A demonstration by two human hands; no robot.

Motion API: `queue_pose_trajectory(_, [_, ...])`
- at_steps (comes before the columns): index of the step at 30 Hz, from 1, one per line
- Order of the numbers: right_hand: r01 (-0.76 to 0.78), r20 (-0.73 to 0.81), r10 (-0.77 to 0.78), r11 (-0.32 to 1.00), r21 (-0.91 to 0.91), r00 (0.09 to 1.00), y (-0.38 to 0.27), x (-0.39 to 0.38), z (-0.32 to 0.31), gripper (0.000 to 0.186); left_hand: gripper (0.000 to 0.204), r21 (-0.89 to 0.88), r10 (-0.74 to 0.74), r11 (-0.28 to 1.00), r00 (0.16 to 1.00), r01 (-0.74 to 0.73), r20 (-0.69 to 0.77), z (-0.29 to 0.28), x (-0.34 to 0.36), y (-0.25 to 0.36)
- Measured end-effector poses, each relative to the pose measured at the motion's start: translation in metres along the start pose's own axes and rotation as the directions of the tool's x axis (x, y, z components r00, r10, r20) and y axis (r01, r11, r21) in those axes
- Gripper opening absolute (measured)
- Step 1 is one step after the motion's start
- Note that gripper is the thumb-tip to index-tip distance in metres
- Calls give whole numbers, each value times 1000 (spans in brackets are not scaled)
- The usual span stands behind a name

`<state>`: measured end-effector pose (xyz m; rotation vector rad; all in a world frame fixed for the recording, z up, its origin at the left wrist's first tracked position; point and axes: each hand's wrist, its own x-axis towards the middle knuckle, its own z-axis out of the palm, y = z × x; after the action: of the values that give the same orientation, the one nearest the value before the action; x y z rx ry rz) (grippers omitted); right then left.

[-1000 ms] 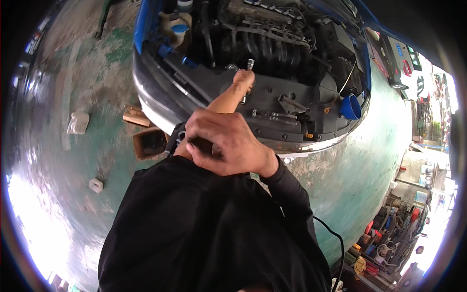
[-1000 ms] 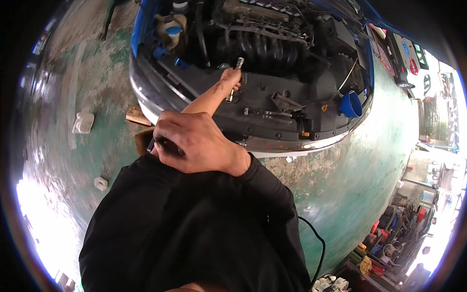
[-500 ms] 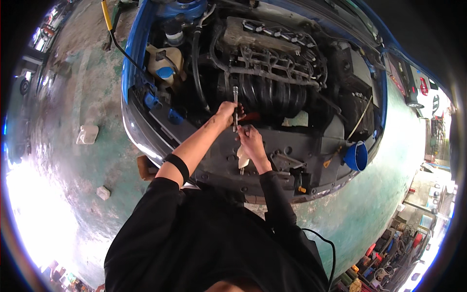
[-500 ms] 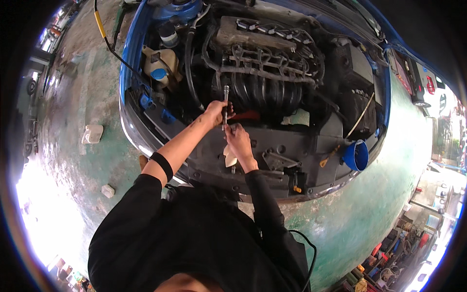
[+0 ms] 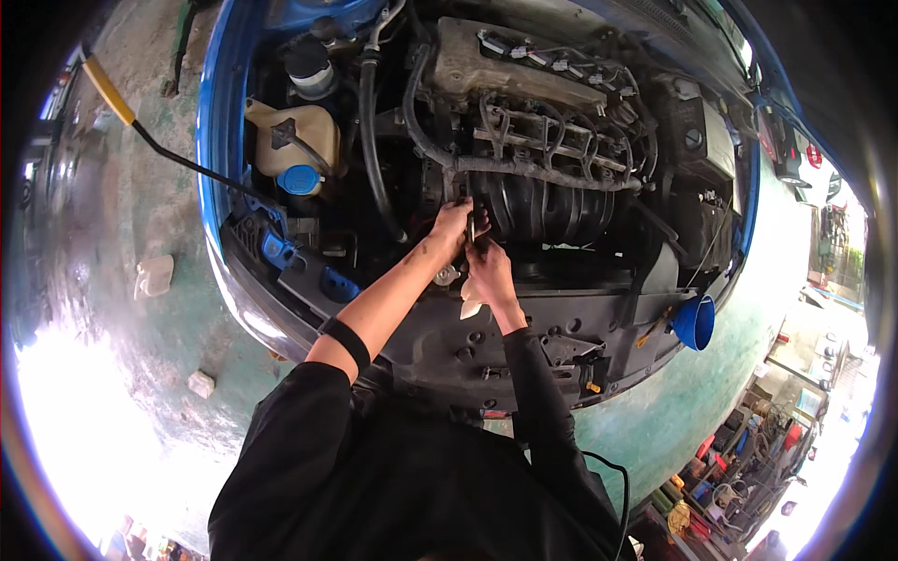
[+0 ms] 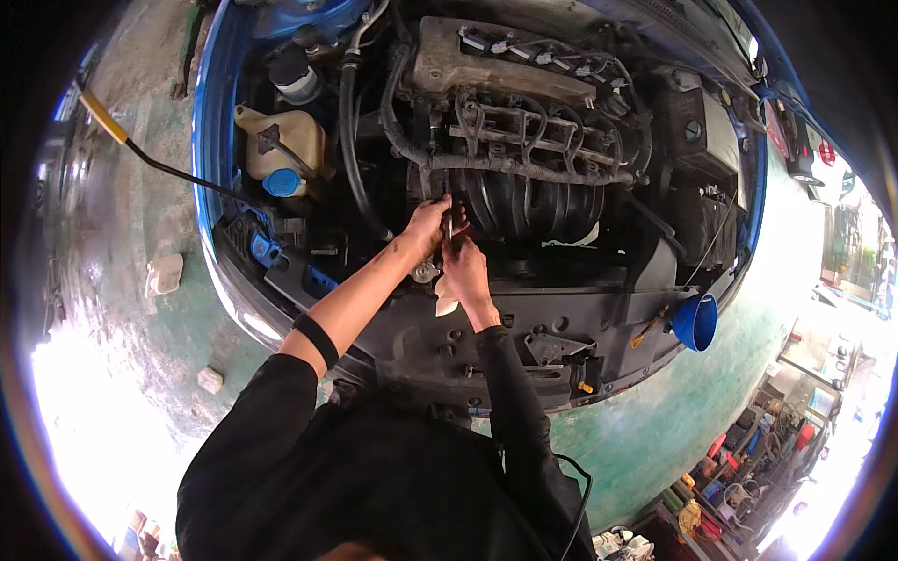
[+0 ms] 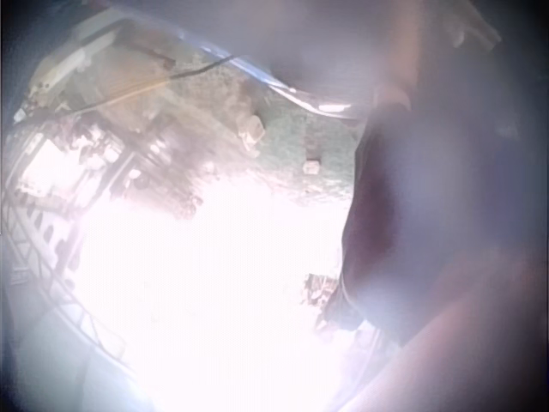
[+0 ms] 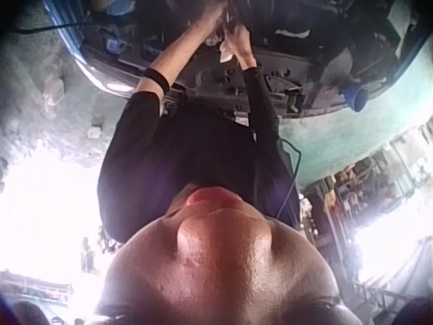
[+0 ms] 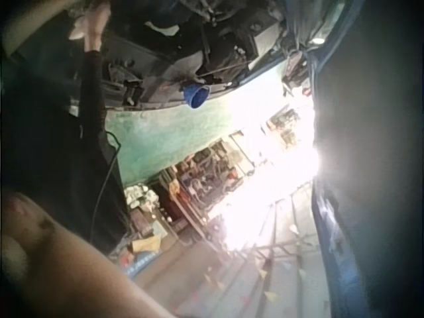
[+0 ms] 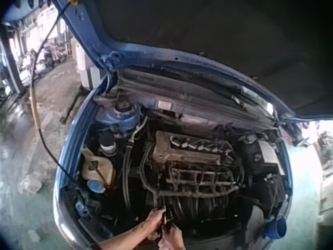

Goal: The person works on a car engine, removing a bolt with a wrench, wiping it with a paper towel, and then reinstalling it. The person also retrieves a paper towel from a roll and cleans the bolt before placing it back into the engine.

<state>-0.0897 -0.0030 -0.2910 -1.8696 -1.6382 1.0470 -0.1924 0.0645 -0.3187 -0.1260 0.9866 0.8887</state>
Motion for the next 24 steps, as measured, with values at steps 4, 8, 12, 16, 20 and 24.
queue_pose_trajectory(4, [82, -53, -84, 996, -40, 995, -6, 9, 5, 17, 29, 154, 65, 986, 998, -62, -17, -9, 4, -8])
queue_pose_trajectory(8, [25, 14, -26, 1000, 7, 1000, -13, 21, 3, 22, 30, 395, 149, 909, 989, -130, -16, -17, 10, -10])
queue_pose_trajectory(12, [4, 23, -5, 1000, 26, 1000, -16, 35, 6, 19, 28, 668, 203, 727, 979, -159, 12, -29, 0, 6])
queue_pose_trajectory(16, [-1, -57, 4, 998, 62, 998, -15, 40, 14, 23, 31, 941, 308, 327, 951, -87, -19, -50, -9, 43])
queue_pose_trajectory(20, [-130, -50, 145, 965, 229, 988, -13, 45, 25, 25, 27, 642, 379, 745, 908, -185, -178, -48, 11, 53])
queue_pose_trajectory(24, [-80, -89, 99, 978, 191, 991, -7, 50, 28, 25, 25, 314, 176, 943, 969, -114, -175, -36, 38, 53])
